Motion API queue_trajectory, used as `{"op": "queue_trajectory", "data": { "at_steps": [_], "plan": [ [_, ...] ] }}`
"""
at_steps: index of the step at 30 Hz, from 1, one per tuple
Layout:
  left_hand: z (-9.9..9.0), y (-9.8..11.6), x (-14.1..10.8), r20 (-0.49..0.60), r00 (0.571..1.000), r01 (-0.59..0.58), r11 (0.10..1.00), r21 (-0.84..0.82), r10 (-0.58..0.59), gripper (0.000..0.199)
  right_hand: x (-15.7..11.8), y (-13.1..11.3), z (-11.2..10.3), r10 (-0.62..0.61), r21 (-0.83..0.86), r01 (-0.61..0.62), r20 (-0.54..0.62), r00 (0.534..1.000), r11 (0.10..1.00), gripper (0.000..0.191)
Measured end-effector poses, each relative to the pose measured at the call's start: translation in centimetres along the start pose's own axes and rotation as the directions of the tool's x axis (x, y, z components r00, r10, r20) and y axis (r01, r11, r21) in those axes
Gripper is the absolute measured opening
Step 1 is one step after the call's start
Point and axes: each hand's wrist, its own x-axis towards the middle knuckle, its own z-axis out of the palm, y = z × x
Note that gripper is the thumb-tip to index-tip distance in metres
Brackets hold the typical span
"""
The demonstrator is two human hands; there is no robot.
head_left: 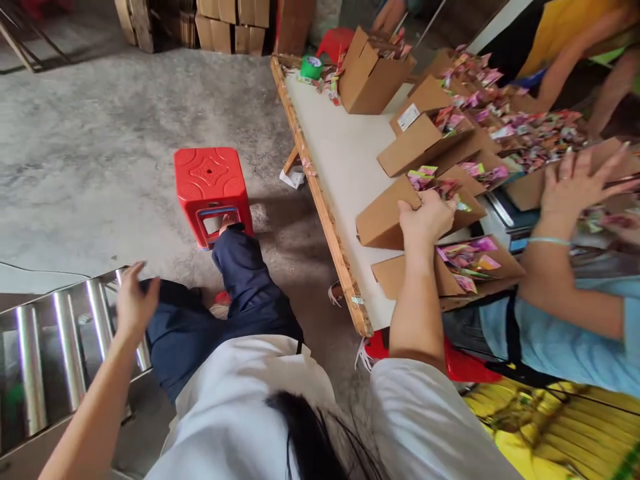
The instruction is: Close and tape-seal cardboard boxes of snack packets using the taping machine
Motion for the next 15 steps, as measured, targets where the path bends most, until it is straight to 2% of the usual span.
{"op": "queue_trajectory", "data": {
  "at_steps": [2, 3, 5, 6, 7, 9, 10, 11, 12, 13, 14, 15],
  "plan": [
    [4.0, 5.1, 0.4, 0.221, 0.975, 0.049, 0.982, -0.181, -0.008, 0.057, 0.0, 0.6, -1.0, -0.011, 0.049, 0.013, -0.047, 0.999, 0.999, 0.031],
    [6.2, 7.9, 0.3, 0.348, 0.937, 0.103, 0.951, -0.29, 0.005, 0.063, -0.2, 0.8, -1.9, -0.036, 0.08, 0.042, -0.081, 0.996, 0.996, 0.029],
    [10.9, 14.0, -0.6, 0.599, 0.8, 0.286, 0.844, -0.454, 0.05, 0.076, -1.6, 1.2, -4.1, -0.118, 0.137, 0.142, -0.173, 0.978, 0.98, 0.025],
    [13.1, 17.0, -1.3, 0.708, 0.704, 0.424, 0.764, -0.486, 0.059, 0.079, -2.7, 1.1, -5.5, -0.168, 0.156, 0.206, -0.223, 0.96, 0.966, 0.024],
    [15.1, 19.8, -2.0, 0.81, 0.584, 0.587, 0.663, -0.464, 0.049, 0.08, -4.0, 0.8, -6.9, -0.222, 0.168, 0.273, -0.271, 0.937, 0.947, 0.024],
    [18.1, 24.6, -3.5, 0.958, 0.283, 0.864, 0.42, -0.278, 0.052, 0.085, -7.3, -0.3, -9.7, -0.328, 0.187, 0.407, -0.345, 0.879, 0.894, 0.026],
    [19.0, 26.1, -4.1, 0.977, 0.187, 0.933, 0.293, -0.209, 0.103, 0.087, -9.1, -1.0, -11.0, -0.386, 0.203, 0.476, -0.36, 0.849, 0.856, 0.027],
    [19.4, 27.1, -4.5, 0.979, 0.14, 0.97, 0.178, -0.166, 0.15, 0.086, -10.7, -1.8, -12.1, -0.451, 0.229, 0.546, -0.361, 0.816, 0.806, 0.026],
    [19.4, 27.3, -4.7, 0.972, 0.144, 0.983, 0.082, -0.162, 0.187, 0.081, -12.3, -2.6, -12.9, -0.521, 0.267, 0.618, -0.353, 0.777, 0.74, 0.024],
    [19.0, 26.7, -4.7, 0.963, 0.191, 0.981, 0.007, -0.196, 0.192, 0.072, -13.6, -3.4, -13.4, -0.595, 0.318, 0.683, -0.338, 0.73, 0.658, 0.02],
    [18.1, 25.6, -4.6, 0.954, 0.255, 0.967, -0.043, -0.251, 0.159, 0.061, -14.7, -4.4, -13.6, -0.665, 0.382, 0.734, -0.319, 0.675, 0.562, 0.018],
    [16.8, 23.8, -4.4, 0.942, 0.323, 0.946, -0.063, -0.318, 0.095, 0.051, -15.7, -5.4, -13.4, -0.728, 0.455, 0.764, -0.302, 0.616, 0.457, 0.016]
  ]
}}
